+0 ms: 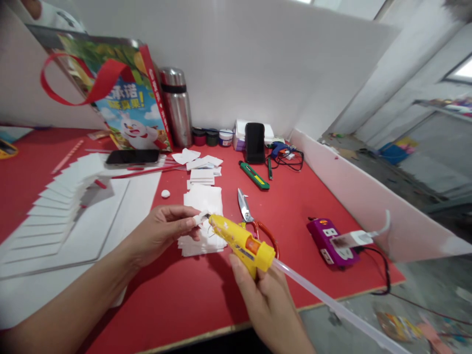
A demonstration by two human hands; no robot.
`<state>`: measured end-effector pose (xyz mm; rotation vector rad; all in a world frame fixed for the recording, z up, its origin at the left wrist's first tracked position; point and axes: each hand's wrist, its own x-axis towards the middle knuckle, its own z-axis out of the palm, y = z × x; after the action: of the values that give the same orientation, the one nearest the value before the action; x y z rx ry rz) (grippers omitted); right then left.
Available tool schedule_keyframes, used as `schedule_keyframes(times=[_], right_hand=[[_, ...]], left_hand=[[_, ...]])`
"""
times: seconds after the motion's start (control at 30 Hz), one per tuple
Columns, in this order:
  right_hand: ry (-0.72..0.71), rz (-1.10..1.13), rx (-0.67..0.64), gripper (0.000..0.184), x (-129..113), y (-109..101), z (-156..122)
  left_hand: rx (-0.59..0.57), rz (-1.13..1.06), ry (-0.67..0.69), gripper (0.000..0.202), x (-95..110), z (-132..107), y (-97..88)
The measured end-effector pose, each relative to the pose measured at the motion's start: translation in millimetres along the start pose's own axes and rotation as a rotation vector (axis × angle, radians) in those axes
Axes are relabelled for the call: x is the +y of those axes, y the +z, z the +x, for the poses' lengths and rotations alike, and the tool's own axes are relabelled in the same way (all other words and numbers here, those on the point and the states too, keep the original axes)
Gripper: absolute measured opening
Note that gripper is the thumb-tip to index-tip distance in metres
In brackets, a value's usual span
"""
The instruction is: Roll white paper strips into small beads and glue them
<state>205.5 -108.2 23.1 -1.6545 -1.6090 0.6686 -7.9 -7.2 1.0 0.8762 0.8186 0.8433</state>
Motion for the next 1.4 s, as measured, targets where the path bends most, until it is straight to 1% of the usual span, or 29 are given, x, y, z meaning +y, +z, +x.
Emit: schedule_keyframes(times=[0.17,0.33,0.4,0.47,0.57,0.73,0.9,1.1,1.2,1.3,1.4], right_hand=[[-0.013,0.010,0.046,0.037,4.8,0.4,-0.1],[-0.032,-0.008,0.082,0.037,7.6,-1.4,-2.8],[-0.004,-0.001,0.075,0.037,5.9,-1.8,-3.8],[0.027,0.005,0.055,0.037,3.5,-1.4,-4.1],[0.020,0.008,0.006,0.037,1.7,0.5,-3.5],[0.014,0.012,-0.023,0.037,5.8,4.6,-3.1],[-0.009,0.011,-0.052,0.034,9.5,4.6,-2.7],[-0.005,0.025,-0.057,0.033,12.1,4.0,-5.9],[0.007,0.017,-0.040,0.034,14.1,4.1,-6.0],[0.032,0.016,0.015,0.036,14.2,4.2,-4.5],[0.090,0.087,0.040,0.038,10.0,3.6,-1.4]], left_hand=[[0.011,0.053,-0.001,0.027,-0.2,-0.3,-1.0],[0.100,0.169,-0.005,0.035,-0.3,0.8,-2.4],[0.113,0.224,0.004,0.037,-0.2,0.6,-2.1],[0.103,0.259,0.028,0.034,0.1,0.1,-1.2],[0.084,0.269,0.056,0.030,0.4,-0.5,-0.1],[0.100,0.300,0.030,0.035,0.4,-0.8,-0.3],[0.085,0.293,0.067,0.030,-0.4,-0.8,-0.8],[0.119,0.231,0.022,0.037,-1.8,0.9,-1.5],[0.111,0.166,-0.003,0.037,-2.0,1.5,-0.8],[0.097,0.104,-0.022,0.034,-1.1,1.8,-0.2],[0.086,0.056,-0.015,0.031,-0.1,2.2,-0.9]])
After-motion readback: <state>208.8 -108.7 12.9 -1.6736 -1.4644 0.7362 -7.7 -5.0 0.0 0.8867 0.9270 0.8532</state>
